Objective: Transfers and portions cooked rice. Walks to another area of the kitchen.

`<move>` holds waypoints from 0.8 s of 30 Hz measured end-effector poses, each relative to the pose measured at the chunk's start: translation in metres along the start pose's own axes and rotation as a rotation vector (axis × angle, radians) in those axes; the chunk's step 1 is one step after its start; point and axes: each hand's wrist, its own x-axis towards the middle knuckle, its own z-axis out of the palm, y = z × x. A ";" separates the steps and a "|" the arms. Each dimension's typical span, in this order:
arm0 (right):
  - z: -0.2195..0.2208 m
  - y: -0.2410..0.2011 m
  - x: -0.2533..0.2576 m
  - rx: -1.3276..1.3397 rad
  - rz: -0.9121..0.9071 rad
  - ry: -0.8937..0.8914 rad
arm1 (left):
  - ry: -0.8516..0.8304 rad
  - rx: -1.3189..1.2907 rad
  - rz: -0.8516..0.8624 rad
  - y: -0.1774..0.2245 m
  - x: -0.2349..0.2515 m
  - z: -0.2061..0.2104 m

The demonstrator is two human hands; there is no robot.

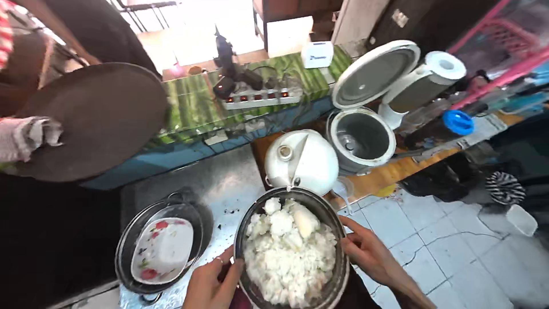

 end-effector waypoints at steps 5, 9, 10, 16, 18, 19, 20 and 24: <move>-0.109 -0.002 -0.014 -0.014 -0.135 0.195 | -0.033 -0.218 0.144 0.092 0.039 0.054; -0.207 0.017 0.015 -0.051 -0.187 0.263 | 0.025 -0.234 0.190 0.156 0.100 0.116; -0.233 0.023 0.027 -0.066 -0.205 0.263 | 0.044 -0.232 0.172 0.172 0.117 0.133; -0.353 0.047 0.116 -0.221 -0.261 0.193 | 0.149 -0.286 0.031 0.231 0.221 0.213; -0.378 0.058 0.145 -0.257 -0.273 0.147 | 0.215 -0.329 -0.005 0.236 0.249 0.236; -0.387 0.066 0.159 -0.274 -0.275 0.123 | 0.231 -0.344 -0.020 0.237 0.262 0.244; -0.393 0.075 0.172 -0.283 -0.276 0.107 | 0.245 -0.351 -0.033 0.237 0.272 0.251; -0.401 0.119 0.216 -0.248 -0.300 0.068 | 0.262 -0.302 -0.069 0.238 0.304 0.267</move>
